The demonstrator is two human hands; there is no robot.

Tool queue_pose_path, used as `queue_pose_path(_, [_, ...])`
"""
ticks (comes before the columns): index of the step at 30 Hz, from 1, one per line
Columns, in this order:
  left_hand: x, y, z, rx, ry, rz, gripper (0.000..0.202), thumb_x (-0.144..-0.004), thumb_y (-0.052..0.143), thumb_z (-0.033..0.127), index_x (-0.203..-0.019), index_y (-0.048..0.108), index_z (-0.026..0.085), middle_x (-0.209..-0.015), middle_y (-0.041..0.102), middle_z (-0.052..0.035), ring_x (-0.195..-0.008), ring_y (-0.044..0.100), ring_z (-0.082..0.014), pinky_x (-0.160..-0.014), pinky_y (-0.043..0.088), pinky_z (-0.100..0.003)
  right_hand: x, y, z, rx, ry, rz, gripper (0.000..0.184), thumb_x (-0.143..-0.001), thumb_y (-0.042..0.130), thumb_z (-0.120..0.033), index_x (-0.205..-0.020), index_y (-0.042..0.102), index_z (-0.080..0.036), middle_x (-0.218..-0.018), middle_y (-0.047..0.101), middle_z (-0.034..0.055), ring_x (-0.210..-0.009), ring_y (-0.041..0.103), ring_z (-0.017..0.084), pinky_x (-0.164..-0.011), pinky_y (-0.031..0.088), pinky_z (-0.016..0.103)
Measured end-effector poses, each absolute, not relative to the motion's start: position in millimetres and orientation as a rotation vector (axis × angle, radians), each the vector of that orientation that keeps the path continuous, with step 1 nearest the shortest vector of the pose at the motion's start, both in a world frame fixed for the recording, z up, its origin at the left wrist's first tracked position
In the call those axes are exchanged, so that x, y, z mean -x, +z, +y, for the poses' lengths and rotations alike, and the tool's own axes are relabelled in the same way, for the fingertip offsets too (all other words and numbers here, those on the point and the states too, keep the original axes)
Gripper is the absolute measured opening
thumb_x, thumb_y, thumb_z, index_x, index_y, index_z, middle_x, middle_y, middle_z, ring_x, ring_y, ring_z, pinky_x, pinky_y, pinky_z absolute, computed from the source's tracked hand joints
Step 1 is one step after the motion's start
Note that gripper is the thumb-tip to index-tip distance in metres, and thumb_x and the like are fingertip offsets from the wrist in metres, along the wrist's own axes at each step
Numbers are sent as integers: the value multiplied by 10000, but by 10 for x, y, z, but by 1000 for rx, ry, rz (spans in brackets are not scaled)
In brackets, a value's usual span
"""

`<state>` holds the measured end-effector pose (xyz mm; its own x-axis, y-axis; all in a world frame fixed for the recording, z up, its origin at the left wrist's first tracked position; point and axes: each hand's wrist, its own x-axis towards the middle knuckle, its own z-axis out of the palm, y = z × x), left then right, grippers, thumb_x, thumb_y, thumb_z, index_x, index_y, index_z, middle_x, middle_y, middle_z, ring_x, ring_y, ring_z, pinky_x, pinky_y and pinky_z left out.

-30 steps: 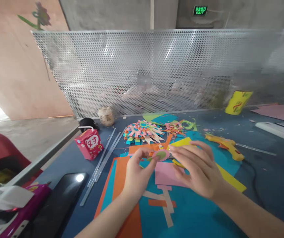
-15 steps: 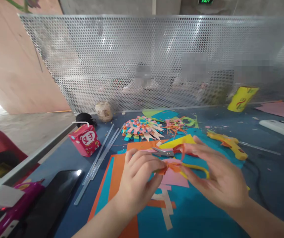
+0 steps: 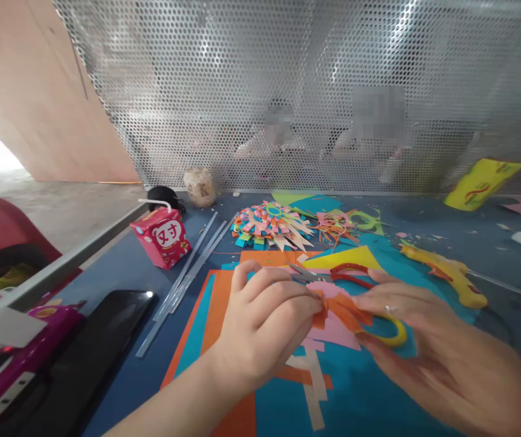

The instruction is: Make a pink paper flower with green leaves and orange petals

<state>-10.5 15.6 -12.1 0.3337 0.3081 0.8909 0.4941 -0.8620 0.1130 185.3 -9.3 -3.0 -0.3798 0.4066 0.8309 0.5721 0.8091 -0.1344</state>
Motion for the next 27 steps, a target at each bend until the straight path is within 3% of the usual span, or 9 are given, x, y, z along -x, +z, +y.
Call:
queue_pose_path(8, [116, -106, 168, 2390, -1555, -776, 215, -693, 622, 46, -822, 566, 210, -769, 719, 29, -729, 624, -152, -728, 417, -336, -1877, -22, -48, 827, -289, -2062, 115, -830, 564, -227, -928, 625, -226, -772, 686, 27, -684, 675, 169, -724, 605, 284])
queue_pose_path(18, [110, -117, 155, 2414, -1543, -783, 225, -701, 605, 31, -829, 572, 213, -783, 724, 30, -761, 634, -161, -716, 414, -340, -1871, -64, -50, 797, -279, -2034, 222, -824, 559, -174, -1036, 604, -223, -831, 686, 20, -821, 661, 165, -767, 580, 248])
queue_pose_path(27, [101, -126, 148, 2413, -1543, -797, 196, -710, 612, 40, -817, 578, 202, -777, 721, 34, -766, 631, -155, -724, 413, -343, -1890, -97, -56, 810, -268, -2025, 250, -811, 570, -165, -1044, 599, -251, -846, 675, 11, -819, 651, 173, -753, 580, 271])
